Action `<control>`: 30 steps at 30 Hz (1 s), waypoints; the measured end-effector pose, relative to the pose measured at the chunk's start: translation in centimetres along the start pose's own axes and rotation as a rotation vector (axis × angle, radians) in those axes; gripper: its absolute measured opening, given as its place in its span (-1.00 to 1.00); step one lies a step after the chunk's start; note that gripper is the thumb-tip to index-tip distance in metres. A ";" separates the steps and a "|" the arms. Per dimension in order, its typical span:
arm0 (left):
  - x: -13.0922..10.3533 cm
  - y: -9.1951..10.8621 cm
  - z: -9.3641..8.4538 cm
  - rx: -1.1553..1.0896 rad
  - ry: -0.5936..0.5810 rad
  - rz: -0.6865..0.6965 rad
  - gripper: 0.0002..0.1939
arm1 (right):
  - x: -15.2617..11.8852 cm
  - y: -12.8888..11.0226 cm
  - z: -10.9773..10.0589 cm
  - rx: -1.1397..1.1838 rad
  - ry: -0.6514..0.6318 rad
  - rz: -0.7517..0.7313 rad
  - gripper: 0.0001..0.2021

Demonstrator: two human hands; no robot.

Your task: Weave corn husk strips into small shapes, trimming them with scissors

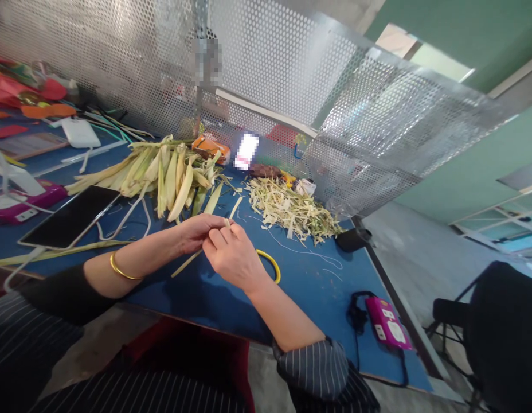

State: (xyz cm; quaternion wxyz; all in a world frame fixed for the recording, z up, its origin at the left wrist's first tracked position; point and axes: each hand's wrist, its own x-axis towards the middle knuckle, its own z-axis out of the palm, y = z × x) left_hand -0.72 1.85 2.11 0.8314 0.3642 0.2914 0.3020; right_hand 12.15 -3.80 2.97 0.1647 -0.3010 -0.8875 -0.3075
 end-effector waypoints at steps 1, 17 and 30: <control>0.0 0.0 0.0 0.003 0.010 0.001 -0.76 | 0.1 0.1 0.0 0.035 0.003 0.004 -0.80; -0.4 -0.3 0.7 0.175 0.162 0.157 -0.85 | -2.7 1.5 3.2 1.317 0.253 1.347 -0.73; -0.4 -0.6 1.0 0.222 0.057 0.175 -0.79 | -2.8 2.0 2.1 0.738 0.157 1.118 -0.78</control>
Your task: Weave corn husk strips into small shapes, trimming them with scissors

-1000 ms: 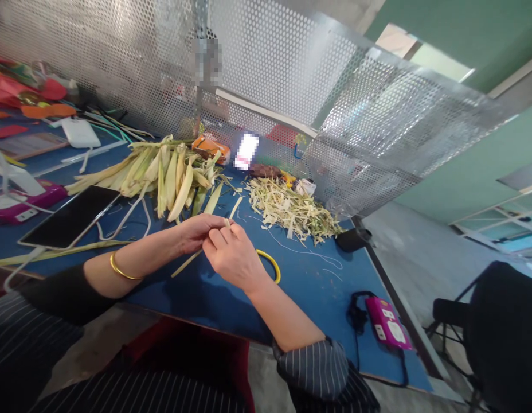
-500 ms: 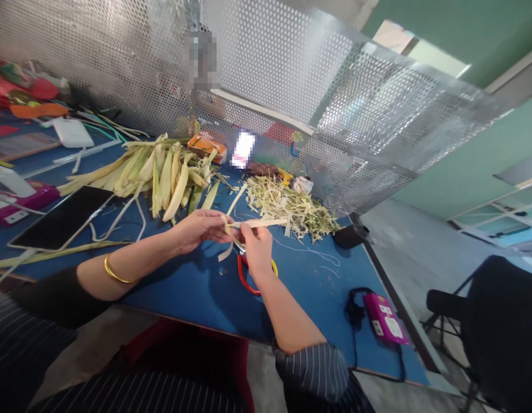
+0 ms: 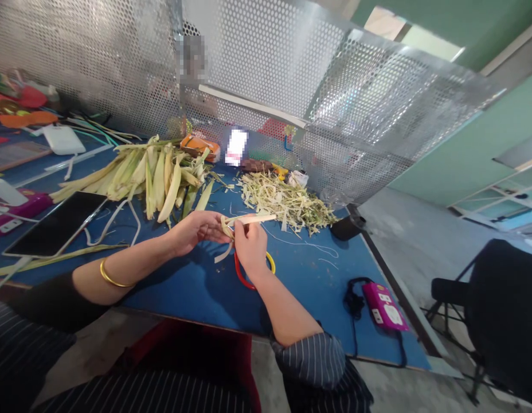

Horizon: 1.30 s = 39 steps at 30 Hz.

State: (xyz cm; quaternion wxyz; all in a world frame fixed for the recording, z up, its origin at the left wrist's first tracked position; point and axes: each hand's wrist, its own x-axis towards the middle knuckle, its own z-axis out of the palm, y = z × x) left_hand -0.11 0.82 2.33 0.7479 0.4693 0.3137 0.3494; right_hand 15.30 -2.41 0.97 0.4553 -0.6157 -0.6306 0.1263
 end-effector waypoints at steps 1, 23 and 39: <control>0.0 -0.1 0.0 0.005 0.004 -0.001 -0.79 | 0.0 0.0 0.0 -0.016 0.002 -0.022 -0.79; 0.5 -0.9 -0.1 -0.014 0.196 0.039 -0.91 | -0.1 0.0 -0.4 0.044 -0.148 0.047 -0.80; 0.3 -0.3 -0.2 0.072 0.210 0.127 -0.92 | 0.8 -2.4 -2.9 0.039 -0.305 -0.429 -0.86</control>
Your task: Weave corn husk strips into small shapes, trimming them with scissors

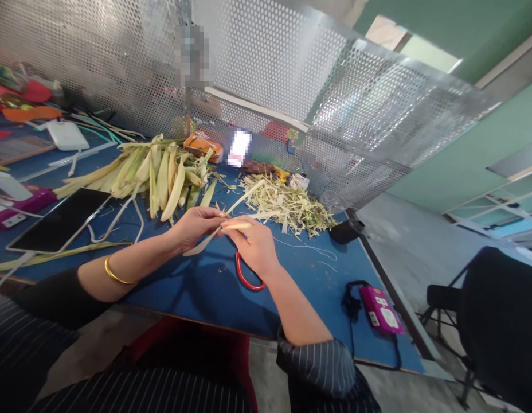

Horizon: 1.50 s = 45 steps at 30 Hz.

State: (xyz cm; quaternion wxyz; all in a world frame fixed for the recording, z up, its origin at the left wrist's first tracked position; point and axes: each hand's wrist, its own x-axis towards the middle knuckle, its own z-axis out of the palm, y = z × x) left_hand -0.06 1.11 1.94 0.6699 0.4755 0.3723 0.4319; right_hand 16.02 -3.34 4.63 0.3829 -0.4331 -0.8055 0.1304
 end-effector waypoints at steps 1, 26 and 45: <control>-0.1 0.1 0.1 0.031 -0.006 0.008 -0.94 | 0.5 0.0 0.0 -0.105 0.069 -0.049 -0.86; -0.3 -0.6 0.5 0.044 -0.071 -0.013 -0.77 | 1.4 2.3 1.9 -0.386 0.108 0.349 -0.78; 0.3 -0.2 0.1 -0.241 0.097 -0.067 -0.77 | -0.4 2.7 -0.4 -0.699 0.182 -0.185 -0.89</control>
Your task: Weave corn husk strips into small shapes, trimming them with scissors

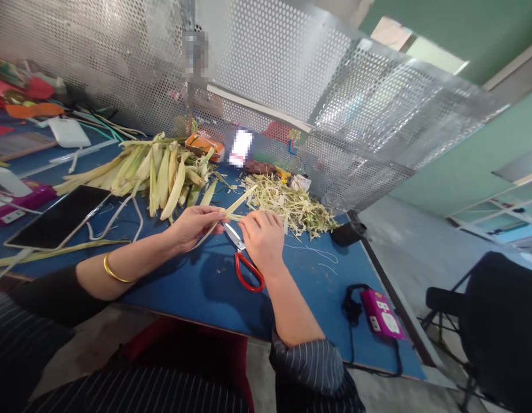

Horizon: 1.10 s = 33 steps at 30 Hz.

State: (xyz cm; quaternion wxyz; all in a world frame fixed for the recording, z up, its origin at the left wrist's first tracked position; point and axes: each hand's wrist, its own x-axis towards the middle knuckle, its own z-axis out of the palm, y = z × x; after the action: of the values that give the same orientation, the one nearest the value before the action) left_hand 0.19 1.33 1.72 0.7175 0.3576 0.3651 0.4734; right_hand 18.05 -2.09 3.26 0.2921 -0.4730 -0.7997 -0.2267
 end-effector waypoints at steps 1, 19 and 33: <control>0.0 -0.1 0.0 -0.012 -0.008 -0.007 -0.77 | 0.0 -0.1 0.2 -0.031 -0.003 -0.020 -0.88; -0.1 -0.2 0.4 0.081 0.005 0.183 -0.87 | -0.9 -4.1 1.4 0.859 -0.341 0.589 -0.80; 0.2 -0.3 -0.1 -0.006 -0.131 0.000 -0.84 | -1.0 -1.6 3.6 1.722 0.251 1.243 -0.77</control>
State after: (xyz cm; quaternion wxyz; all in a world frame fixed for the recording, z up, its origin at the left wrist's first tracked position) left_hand 0.25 1.46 1.36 0.7409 0.3854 0.3161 0.4502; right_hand 16.09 -1.14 -0.19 0.6723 -0.4056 -0.2733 0.5558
